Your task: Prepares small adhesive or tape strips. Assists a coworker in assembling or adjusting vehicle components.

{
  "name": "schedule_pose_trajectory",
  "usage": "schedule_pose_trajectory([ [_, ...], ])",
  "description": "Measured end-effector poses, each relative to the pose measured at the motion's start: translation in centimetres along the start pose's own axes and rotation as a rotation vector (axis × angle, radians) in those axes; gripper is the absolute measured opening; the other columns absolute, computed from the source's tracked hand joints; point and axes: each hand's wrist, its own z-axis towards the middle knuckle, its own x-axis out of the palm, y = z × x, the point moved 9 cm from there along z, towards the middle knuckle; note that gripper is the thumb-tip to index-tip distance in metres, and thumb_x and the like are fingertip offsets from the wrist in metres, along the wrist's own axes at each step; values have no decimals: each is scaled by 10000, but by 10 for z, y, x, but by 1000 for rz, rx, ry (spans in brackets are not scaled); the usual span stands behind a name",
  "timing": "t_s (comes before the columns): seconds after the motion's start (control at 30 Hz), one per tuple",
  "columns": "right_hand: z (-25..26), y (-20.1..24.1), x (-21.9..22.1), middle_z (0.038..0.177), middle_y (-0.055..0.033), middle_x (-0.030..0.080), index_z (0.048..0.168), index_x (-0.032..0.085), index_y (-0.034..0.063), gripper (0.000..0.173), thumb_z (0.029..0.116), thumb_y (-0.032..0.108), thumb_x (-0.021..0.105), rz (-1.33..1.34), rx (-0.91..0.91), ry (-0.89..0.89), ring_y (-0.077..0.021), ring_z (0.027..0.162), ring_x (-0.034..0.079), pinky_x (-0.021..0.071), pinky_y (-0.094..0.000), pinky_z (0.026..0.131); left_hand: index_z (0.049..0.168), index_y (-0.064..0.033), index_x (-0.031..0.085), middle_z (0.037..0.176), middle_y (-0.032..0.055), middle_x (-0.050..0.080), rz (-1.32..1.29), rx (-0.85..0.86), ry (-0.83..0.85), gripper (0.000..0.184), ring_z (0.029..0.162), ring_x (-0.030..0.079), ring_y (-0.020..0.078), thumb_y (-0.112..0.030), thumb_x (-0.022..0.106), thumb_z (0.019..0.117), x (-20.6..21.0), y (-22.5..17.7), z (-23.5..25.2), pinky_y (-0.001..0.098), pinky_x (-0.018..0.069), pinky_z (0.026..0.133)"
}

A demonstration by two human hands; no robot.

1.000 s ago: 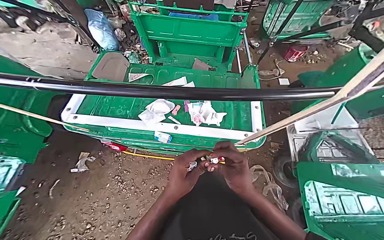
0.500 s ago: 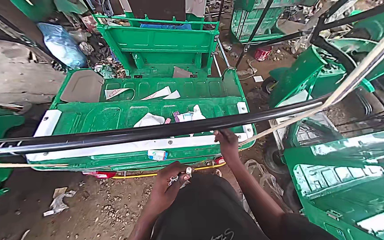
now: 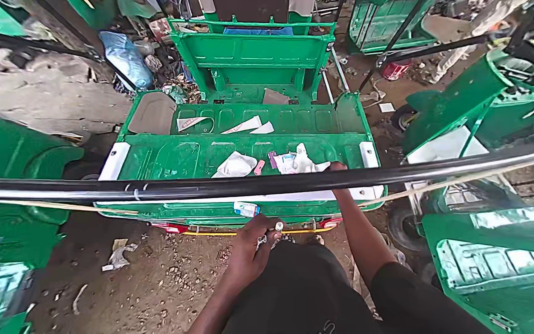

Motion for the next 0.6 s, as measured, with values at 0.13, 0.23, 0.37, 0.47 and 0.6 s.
schedule_pose_trajectory([
  [0.13,5,-3,4,1131,-272,690,1052,695,-45,228,978,161,630,-69,-12,41,-452,1119,654,512,-634,919,1139,-67,713,991,24,689,9,33,-18,263,894,622,49,-254,544,1067,1,0,2,204,535,820],
  [0.23,-4,5,0,1158,-281,684,1105,690,-44,232,973,139,639,-86,-42,39,-456,1141,648,513,-632,927,1158,-57,707,1005,47,681,90,61,-30,246,903,628,60,-221,549,1064,2,-3,1,197,539,826],
  [0.37,-15,12,-11,1253,-281,659,1214,669,-38,321,965,165,667,-74,-81,62,-445,1238,605,471,-627,1006,1155,-61,718,966,65,667,234,72,-72,243,862,633,73,-214,557,1057,7,-13,1,189,543,794],
  [0.47,-9,9,-8,1306,-263,637,1278,657,14,374,970,225,678,-20,-124,6,-437,1256,593,470,-629,1019,1152,-59,719,963,66,667,272,68,-96,249,848,636,67,-225,558,1058,15,-19,0,180,545,781],
  [0.6,-38,11,-45,1215,-308,659,1215,664,-39,286,975,114,636,180,-180,-223,-479,1197,617,469,-638,1018,1151,-69,718,956,60,660,328,35,-131,249,845,634,70,-237,559,1056,23,-24,-6,184,545,773],
])
